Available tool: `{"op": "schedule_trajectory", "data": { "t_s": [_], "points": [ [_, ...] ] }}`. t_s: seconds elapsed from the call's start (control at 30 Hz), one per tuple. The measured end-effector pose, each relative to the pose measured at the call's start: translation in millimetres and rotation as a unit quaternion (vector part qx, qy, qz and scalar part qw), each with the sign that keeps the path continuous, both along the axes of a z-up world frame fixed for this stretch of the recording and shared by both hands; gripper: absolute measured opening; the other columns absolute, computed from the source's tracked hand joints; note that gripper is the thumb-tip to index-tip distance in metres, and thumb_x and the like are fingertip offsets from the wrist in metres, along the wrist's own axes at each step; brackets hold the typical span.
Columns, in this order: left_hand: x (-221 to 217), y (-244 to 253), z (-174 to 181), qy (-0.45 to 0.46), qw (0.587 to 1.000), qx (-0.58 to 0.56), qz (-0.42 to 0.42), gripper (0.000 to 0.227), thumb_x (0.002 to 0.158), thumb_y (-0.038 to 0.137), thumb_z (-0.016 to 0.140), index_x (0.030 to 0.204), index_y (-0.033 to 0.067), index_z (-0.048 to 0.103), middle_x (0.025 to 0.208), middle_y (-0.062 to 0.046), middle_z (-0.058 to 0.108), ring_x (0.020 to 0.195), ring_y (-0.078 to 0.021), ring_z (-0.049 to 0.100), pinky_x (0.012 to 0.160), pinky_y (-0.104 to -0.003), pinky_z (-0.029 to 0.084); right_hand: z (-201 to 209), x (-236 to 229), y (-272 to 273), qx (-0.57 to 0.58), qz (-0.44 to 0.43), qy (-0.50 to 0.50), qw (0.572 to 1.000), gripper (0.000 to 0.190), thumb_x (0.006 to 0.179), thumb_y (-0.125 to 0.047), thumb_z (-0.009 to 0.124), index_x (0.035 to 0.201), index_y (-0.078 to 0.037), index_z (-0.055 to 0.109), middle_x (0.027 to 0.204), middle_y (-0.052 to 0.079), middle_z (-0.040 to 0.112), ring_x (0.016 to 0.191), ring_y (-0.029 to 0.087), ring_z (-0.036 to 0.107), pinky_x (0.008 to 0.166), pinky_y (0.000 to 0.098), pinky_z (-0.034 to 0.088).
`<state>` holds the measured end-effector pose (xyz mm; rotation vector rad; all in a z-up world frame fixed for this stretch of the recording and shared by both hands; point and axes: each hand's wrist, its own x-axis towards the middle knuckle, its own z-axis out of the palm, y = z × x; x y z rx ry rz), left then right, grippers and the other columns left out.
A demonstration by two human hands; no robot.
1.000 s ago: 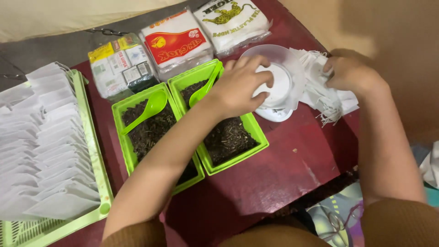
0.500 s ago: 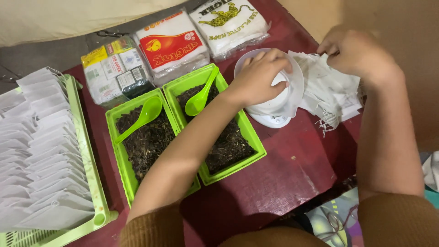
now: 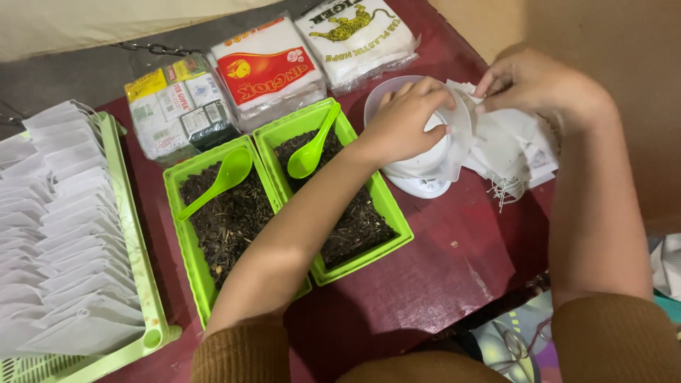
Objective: Filling small filter bags with tea leaves using a spoon and a funnel guide
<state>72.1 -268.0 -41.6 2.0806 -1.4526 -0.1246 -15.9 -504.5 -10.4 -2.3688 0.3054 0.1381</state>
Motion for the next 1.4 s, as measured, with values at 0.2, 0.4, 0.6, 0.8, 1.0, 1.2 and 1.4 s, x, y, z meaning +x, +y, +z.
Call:
{"op": "schedule_trajectory", "data": {
  "t_s": [0.2,0.4,0.6,0.8,1.0,1.2,1.4],
  "points": [
    [-2.8,-5.0,8.0,-0.008,0.998,-0.038,0.048,0.077,0.088,0.029,0.076,0.152,0.0221,0.034,0.154,-0.007,0.044,0.143,-0.0359,0.044,0.104,-0.062,0.04,46.1,-9.2,30.9,-0.038,0.012,-0.098,0.994,0.018,0.089,0.0,0.077,0.106,-0.003,0.075,0.093,0.007,0.074,0.082,0.013,0.064,0.076,0.026,0.048],
    [16.4,-1.1,3.9,0.135,0.953,-0.267,-0.039,0.067,0.093,0.01,0.076,0.147,0.0238,0.038,0.134,-0.003,0.069,0.121,-0.0198,0.073,0.104,-0.032,0.054,86.3,-20.3,97.2,-0.002,0.121,-0.177,0.977,0.016,0.093,0.007,0.072,0.1,-0.006,0.066,0.09,0.001,0.07,0.077,0.006,0.061,0.064,0.0199,0.044],
    [27.7,43.7,24.9,0.14,0.942,-0.304,0.025,0.03,0.087,0.005,0.071,0.114,0.0158,0.063,0.113,-0.001,0.071,0.111,-0.0195,0.065,0.099,-0.031,0.046,78.4,-24.7,96.8,-0.137,0.107,-0.161,0.972,0.08,0.072,-0.004,0.081,0.145,-0.001,0.049,0.14,0.02,0.051,0.126,0.032,0.05,0.098,0.0404,0.041],
    [37.9,38.3,-8.1,0.22,0.918,-0.328,0.038,0.029,0.086,0.008,0.076,0.111,0.0145,0.064,0.115,-0.003,0.073,0.104,-0.0151,0.067,0.093,-0.026,0.048,44.7,-16.4,76.4,0.061,0.129,-0.08,0.987,0.025,0.091,-0.008,0.069,0.116,-0.003,0.071,0.113,0.01,0.077,0.104,0.019,0.072,0.103,0.0308,0.055],
    [25.4,78.6,6.9,0.341,0.861,-0.378,-0.01,0.028,0.089,0.01,0.079,0.111,0.0127,0.062,0.1,-0.001,0.068,0.093,-0.0133,0.065,0.079,-0.027,0.055,48.8,14.8,116.2,0.064,0.182,-0.074,0.978,0.05,0.09,-0.019,0.069,0.137,-0.006,0.057,0.134,0.003,0.065,0.114,0.014,0.06,0.1,0.0302,0.047],
    [11.0,156.5,29.9,0.364,0.859,-0.352,0.076,0.034,0.083,0.015,0.082,0.111,0.0134,0.063,0.107,-0.001,0.067,0.099,-0.0169,0.064,0.086,-0.029,0.059,41.2,30.5,155.8,0.283,0.254,-0.132,0.915,0.019,0.096,-0.011,0.069,0.112,-0.002,0.068,0.11,0.004,0.073,0.099,0.01,0.067,0.095,0.0248,0.055],
    [-2.7,234.4,41.3,0.236,0.901,-0.334,0.146,0.043,0.088,-0.002,0.078,0.12,0.0136,0.055,0.104,0.0,0.063,0.098,-0.0104,0.061,0.089,-0.022,0.047,63.8,27.6,209.4,0.19,0.22,-0.243,0.926,0.013,0.095,-0.001,0.077,0.107,-0.003,0.071,0.095,0.003,0.071,0.086,0.007,0.064,0.081,0.021,0.054]
  ]
}}
